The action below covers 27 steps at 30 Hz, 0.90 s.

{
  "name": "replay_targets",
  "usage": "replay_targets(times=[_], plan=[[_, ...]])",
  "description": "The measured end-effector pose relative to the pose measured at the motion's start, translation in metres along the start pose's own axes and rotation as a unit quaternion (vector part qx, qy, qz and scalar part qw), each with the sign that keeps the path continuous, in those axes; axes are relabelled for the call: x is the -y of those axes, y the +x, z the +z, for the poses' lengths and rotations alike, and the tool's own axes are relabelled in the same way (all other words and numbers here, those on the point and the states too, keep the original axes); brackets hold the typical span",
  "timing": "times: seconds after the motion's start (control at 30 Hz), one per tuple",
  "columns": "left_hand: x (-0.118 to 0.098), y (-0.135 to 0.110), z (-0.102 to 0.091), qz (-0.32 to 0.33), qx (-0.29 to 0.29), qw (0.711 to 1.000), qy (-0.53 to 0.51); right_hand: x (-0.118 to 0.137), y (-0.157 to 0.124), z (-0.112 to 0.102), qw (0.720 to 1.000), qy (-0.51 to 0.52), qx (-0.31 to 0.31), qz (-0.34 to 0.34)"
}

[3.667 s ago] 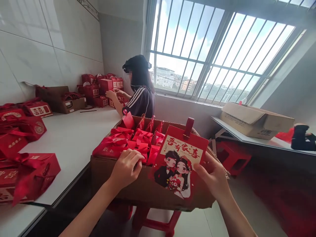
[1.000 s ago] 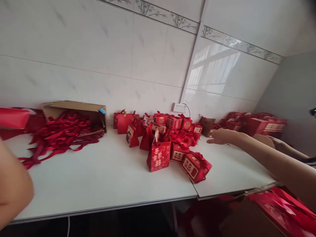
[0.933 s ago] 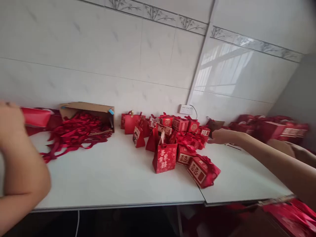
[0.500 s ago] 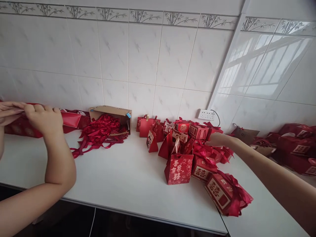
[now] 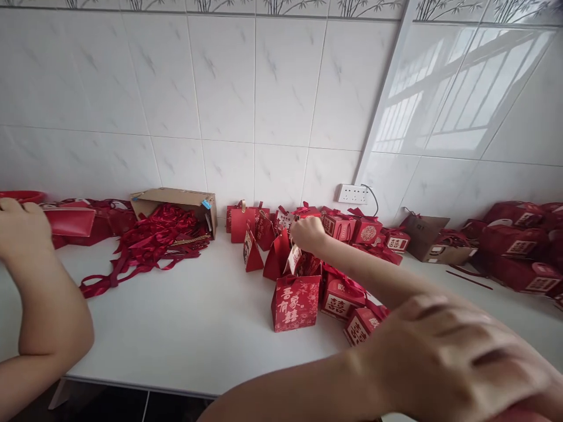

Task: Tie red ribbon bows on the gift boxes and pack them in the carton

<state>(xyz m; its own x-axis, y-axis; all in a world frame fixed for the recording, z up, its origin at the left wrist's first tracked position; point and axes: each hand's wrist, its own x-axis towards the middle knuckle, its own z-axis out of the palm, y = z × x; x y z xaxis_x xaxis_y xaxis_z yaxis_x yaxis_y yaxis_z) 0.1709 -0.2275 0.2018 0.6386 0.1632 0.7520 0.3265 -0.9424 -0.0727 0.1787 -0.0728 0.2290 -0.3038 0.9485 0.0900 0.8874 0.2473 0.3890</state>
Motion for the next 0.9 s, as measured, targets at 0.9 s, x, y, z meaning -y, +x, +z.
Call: replay_targets(times=[0.9], plan=[[0.068,-0.035,-0.057,-0.127,0.108,0.973,-0.162,0.182,0.001,-0.003,0.916,-0.105,-0.058,-0.382]])
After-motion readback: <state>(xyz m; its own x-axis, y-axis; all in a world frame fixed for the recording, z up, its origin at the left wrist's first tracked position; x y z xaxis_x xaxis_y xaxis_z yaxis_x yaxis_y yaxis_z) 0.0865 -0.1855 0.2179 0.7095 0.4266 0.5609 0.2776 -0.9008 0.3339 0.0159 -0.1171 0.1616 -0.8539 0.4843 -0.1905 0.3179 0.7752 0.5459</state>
